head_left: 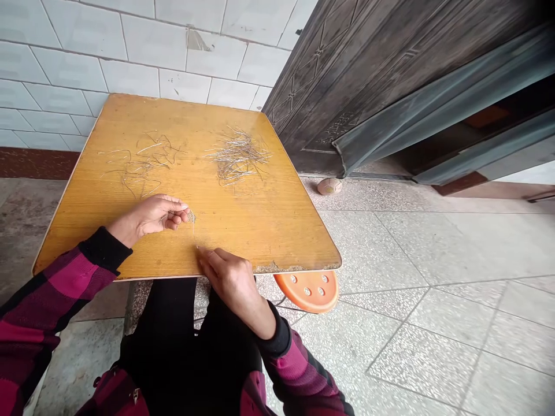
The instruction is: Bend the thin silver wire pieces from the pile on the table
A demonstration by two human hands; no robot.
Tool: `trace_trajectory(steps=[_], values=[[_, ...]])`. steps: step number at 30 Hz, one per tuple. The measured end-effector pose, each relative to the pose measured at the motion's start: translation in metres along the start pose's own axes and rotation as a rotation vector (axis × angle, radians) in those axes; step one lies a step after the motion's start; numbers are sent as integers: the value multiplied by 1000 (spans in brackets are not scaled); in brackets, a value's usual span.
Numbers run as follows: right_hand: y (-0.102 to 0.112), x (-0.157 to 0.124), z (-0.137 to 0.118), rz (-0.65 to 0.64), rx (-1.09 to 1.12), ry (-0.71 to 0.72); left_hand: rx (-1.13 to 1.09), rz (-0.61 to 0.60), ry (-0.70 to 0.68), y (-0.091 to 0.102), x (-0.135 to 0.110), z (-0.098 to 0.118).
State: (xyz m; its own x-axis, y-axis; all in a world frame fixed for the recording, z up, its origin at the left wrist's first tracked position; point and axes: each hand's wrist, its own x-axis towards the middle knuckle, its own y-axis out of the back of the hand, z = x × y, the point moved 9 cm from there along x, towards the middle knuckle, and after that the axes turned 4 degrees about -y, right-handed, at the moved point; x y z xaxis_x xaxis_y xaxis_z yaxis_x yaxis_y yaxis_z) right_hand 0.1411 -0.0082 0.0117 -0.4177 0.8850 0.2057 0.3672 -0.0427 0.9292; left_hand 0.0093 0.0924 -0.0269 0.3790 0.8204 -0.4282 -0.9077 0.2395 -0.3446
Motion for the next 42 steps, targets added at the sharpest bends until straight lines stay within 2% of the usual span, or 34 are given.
trace_trajectory(steps=[4, 15, 18, 25, 32, 34, 37, 40, 42], values=[[-2, 5, -16, -123, -120, 121, -5, -20, -15, 2, 3, -2], [-16, 16, -41, -288, -225, 404, 65, -84, 33, -7, 2, -7], [-16, 21, -52, -264, -254, 489, 94, -112, 43, -12, 2, -9], [-12, 30, -61, -60, -208, 700, 144, -170, 95, -18, 7, -13], [-11, 25, -55, -65, -153, 743, 262, -293, 114, -26, 11, -10], [-10, 24, -55, -51, -150, 741, 326, -302, 90, -28, 11, -8], [-9, 24, -52, -26, -143, 716, 475, -242, -4, -27, 13, -1], [-10, 26, -42, -35, -108, 648, 667, -153, -175, -26, 14, 13], [-8, 29, -32, -13, -64, 584, 814, -65, -339, -24, 10, 28]])
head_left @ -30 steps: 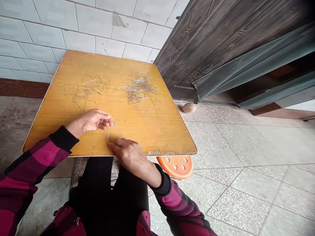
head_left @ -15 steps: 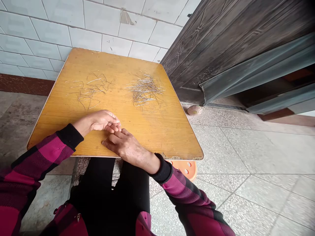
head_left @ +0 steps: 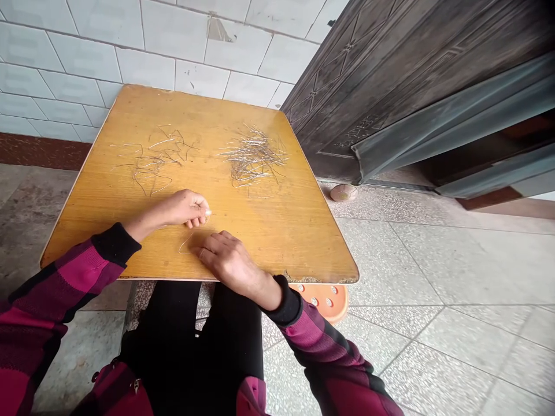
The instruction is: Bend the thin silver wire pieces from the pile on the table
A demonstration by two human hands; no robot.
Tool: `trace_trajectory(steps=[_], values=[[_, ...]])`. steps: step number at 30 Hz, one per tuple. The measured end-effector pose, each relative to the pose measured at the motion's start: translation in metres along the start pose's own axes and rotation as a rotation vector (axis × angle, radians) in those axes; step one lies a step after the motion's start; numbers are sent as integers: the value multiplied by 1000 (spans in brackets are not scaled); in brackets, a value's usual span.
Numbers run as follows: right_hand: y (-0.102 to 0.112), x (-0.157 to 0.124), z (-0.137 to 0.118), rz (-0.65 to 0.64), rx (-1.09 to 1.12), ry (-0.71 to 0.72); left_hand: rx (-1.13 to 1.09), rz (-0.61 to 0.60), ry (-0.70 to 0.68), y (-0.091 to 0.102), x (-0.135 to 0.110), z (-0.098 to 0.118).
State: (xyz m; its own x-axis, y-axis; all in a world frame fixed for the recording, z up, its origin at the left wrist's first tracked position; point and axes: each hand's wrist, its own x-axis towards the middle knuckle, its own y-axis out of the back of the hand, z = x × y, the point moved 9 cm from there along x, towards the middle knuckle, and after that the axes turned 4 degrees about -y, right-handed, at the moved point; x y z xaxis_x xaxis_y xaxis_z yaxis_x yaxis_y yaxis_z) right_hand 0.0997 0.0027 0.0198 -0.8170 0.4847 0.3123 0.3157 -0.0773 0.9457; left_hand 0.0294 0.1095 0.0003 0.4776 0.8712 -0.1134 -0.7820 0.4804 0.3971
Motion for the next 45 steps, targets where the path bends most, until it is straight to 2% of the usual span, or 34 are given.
trace_trajectory(steps=[4, 5, 6, 7, 10, 12, 18, 22, 26, 30, 34, 39, 42, 45], values=[[6, -7, 22, 97, 78, -155, 350, 373, -231, 35, -23, 30], [7, -8, 27, 103, 100, -192, 399, 434, -245, 40, -31, 34], [7, -9, 31, 103, 120, -223, 434, 441, -224, 40, -36, 35], [7, -9, 35, 105, 136, -249, 448, 387, -184, 36, -38, 31], [8, -9, 41, 121, 167, -286, 400, 16, -30, 3, -38, 10], [8, -8, 42, 127, 174, -285, 378, -101, 35, -11, -38, -1], [4, -6, 45, 106, 131, -265, 543, -5, -72, -10, -32, 5], [5, -13, 58, 70, 49, -262, 573, 26, -64, -7, -34, 5], [15, -30, 78, 95, 16, -280, 563, 47, -59, -6, -35, 6], [32, -45, 96, 153, 122, -402, 580, 99, -33, -3, -36, 7], [39, -35, 73, 179, 179, -339, 613, 125, -12, -6, -38, 8], [16, -5, 36, 99, -40, -208, 676, 139, -34, -10, -40, 7], [6, 4, 30, 63, -123, -147, 707, 120, -47, -13, -40, 7], [6, 1, 35, 56, -112, -131, 742, 97, -51, -16, -41, 8]])
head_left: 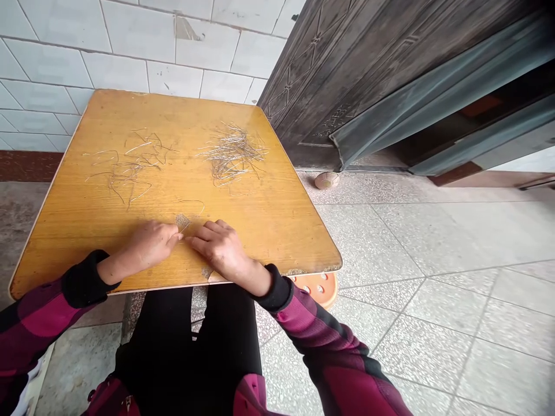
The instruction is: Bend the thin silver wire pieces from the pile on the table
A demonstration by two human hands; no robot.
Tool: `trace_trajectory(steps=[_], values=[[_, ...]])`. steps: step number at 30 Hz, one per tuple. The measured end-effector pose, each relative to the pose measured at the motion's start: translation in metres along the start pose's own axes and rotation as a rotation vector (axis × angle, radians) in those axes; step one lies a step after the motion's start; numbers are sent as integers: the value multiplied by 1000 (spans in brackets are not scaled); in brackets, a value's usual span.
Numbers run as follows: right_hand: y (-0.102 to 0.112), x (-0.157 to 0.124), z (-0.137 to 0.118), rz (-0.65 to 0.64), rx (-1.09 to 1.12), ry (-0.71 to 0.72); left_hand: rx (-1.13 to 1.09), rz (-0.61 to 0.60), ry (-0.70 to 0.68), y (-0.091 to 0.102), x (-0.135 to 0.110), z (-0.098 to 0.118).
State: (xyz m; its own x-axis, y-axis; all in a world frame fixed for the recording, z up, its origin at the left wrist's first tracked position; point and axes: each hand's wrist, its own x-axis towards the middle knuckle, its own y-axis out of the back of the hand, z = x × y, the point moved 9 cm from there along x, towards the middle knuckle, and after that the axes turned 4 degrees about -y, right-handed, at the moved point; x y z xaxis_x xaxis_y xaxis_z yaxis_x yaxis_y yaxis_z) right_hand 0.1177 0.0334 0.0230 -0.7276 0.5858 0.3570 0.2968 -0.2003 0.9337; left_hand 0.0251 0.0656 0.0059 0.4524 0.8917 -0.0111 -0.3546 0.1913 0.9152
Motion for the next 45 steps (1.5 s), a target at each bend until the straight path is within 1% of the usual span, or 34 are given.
trace_trajectory(steps=[7, 10, 12, 14, 16, 18, 21, 23, 25, 27, 29, 30, 31, 32, 34, 37, 39, 43, 45], values=[[2, -19, 28, -7, 75, -20, 192, -82, 16, -4, -1, 5], [8, -24, 49, -70, 138, -44, 242, -92, 16, -6, -2, 6], [17, -22, 66, -92, 212, -97, 260, -86, -2, -7, -3, 8], [31, -14, 80, -41, 281, -164, 279, -69, -26, -7, -4, 11], [37, 0, 87, 17, 331, -210, 298, -50, -38, -7, -5, 14], [30, 17, 87, 16, 368, -237, 310, -31, -44, -6, -6, 15], [4, 37, 84, -61, 433, -278, 306, -3, -66, -5, -6, 17], [-12, 42, 86, -108, 509, -341, 292, 10, -82, -4, -7, 17], [-21, 40, 91, -129, 569, -406, 268, 36, -100, -2, -8, 17], [-24, 36, 94, -134, 590, -440, 251, 129, -117, 7, -9, 17], [-23, 33, 96, -131, 589, -453, 260, 281, -162, 20, -11, 20], [-23, 32, 97, -131, 586, -453, 276, 344, -199, 23, -12, 23], [-23, 32, 97, -130, 580, -451, 297, 379, -242, 23, -13, 26], [-23, 32, 98, -128, 570, -447, 321, 380, -287, 20, -13, 28], [-24, 32, 98, -123, 535, -433, 368, 320, -339, 5, -10, 29], [-26, 33, 94, -122, 412, -386, 421, 223, -315, -15, -6, 21], [-28, 32, 89, -142, 265, -352, 444, 189, -289, -22, -5, 18], [-27, 29, 82, -195, -55, -327, 463, 178, -259, -21, -5, 19], [-24, 28, 82, -198, -111, -338, 451, 177, -259, -19, -6, 20]])
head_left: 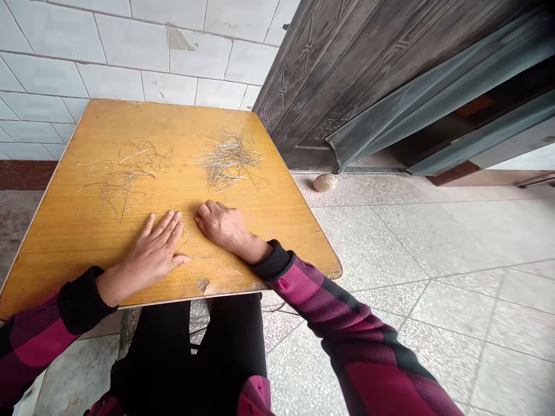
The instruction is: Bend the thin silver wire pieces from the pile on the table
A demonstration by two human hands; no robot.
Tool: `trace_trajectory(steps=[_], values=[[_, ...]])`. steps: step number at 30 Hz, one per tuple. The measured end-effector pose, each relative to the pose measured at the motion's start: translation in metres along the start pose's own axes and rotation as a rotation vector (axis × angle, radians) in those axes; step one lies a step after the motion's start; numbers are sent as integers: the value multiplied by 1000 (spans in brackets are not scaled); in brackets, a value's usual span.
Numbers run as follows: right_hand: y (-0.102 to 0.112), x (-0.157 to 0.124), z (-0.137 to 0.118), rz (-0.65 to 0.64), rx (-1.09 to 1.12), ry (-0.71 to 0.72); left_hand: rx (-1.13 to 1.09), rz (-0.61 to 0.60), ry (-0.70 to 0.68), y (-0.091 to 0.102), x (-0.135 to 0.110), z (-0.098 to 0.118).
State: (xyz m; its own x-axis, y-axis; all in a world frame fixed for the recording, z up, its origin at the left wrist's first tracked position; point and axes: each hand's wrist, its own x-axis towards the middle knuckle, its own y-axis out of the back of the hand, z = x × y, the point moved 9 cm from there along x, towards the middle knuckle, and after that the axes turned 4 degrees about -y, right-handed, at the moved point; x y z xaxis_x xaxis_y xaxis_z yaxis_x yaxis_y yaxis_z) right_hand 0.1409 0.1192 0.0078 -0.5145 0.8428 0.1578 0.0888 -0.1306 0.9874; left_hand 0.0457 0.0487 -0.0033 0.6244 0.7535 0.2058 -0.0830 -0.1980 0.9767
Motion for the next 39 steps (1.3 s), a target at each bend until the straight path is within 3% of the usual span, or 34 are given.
trace_trajectory(steps=[8, 11, 14, 19, 28, 30, 35, 39], values=[[10, 1, 33, 105, 457, -76, -94, 71, -20, 10, 0, -3], [19, -1, 41, 175, 507, -71, -134, 130, -17, 20, 2, -11], [29, -3, 46, 234, 514, -62, -188, 299, 83, 41, 0, -37], [41, -8, 56, 322, 523, -86, -279, 660, 379, 78, -24, -98], [43, -9, 53, 332, 553, -57, -336, 888, 654, 87, -58, -162], [44, -8, 54, 342, 561, -60, -347, 853, 692, 80, -59, -170], [46, -8, 60, 373, 552, -81, -331, 583, 799, 57, -54, -184], [47, -8, 63, 380, 553, -90, -260, 464, 723, 48, -43, -171]])
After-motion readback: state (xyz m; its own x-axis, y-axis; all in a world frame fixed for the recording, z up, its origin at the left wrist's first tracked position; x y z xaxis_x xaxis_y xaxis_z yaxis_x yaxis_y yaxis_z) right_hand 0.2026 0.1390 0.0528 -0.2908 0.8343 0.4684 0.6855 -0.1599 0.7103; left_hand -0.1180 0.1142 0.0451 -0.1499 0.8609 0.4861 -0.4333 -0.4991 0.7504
